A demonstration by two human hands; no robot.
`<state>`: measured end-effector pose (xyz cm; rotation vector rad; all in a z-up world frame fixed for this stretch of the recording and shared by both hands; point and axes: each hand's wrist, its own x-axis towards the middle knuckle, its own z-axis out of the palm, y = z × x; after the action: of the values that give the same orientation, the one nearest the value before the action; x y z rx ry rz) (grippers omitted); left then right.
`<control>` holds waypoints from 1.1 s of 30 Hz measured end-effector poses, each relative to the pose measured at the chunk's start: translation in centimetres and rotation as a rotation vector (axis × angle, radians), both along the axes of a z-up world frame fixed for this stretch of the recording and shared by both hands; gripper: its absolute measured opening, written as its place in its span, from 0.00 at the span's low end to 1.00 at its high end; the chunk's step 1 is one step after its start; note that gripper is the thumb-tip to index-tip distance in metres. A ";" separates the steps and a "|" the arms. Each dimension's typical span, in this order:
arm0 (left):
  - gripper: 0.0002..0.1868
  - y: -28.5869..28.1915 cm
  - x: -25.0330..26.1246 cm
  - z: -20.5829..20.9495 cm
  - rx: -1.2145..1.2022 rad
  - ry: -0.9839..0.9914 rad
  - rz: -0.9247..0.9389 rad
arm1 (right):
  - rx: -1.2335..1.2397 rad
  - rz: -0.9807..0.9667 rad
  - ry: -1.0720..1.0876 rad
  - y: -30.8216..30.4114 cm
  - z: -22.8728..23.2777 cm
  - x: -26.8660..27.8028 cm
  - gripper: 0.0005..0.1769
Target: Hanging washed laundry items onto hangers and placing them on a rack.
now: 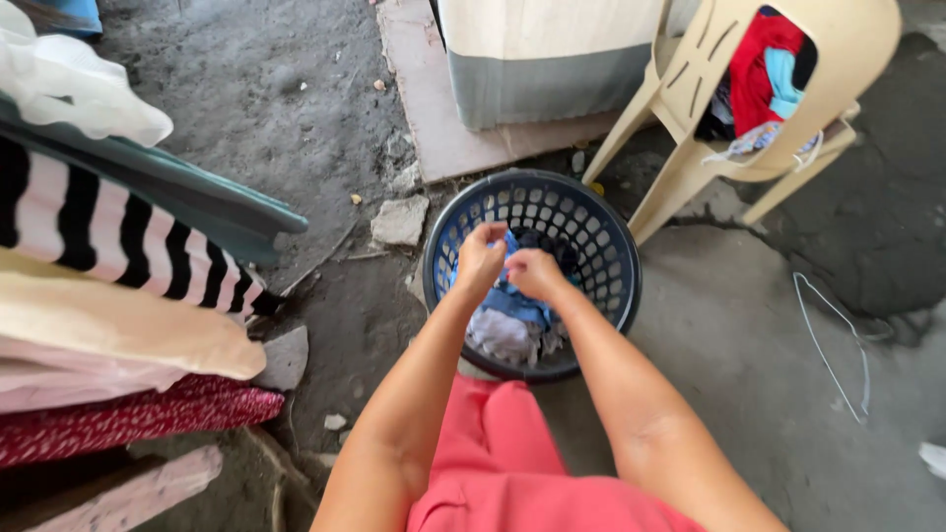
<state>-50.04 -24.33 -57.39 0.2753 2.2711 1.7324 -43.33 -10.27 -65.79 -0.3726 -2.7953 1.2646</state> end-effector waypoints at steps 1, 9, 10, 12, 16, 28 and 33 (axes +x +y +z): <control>0.17 0.0 -0.2 -2.0 0.003 0.011 0.006 | 0.003 0.006 0.011 -0.4 -1.9 -0.9 0.06; 0.16 0.0 -1.3 -8.6 0.010 -0.107 -0.004 | 0.467 0.486 0.244 -4.2 -36.6 -9.3 0.20; 0.16 0.1 -1.8 -9.2 0.011 -0.093 0.008 | 0.469 0.494 0.260 -5.1 -38.3 -10.0 0.20; 0.16 -0.1 -2.1 -10.3 0.016 -0.103 -0.017 | 0.756 0.403 0.076 -7.3 -41.6 -10.5 0.21; 0.17 -1.2 -2.9 -10.4 0.046 -0.162 -0.022 | 0.681 0.428 -0.257 -8.4 -24.4 -6.2 0.22; 0.18 -2.2 -4.2 -4.9 0.018 -0.240 0.030 | 0.101 -0.012 -0.418 -0.8 -6.3 -4.0 0.18; 0.46 -2.6 -3.9 1.3 -0.214 -0.090 -0.060 | -0.425 -0.089 -0.138 1.8 7.7 -4.4 0.07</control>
<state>-53.90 -26.97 -56.10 0.2144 2.3320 1.4287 -47.70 -8.48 -58.11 -0.6161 -2.5581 1.8734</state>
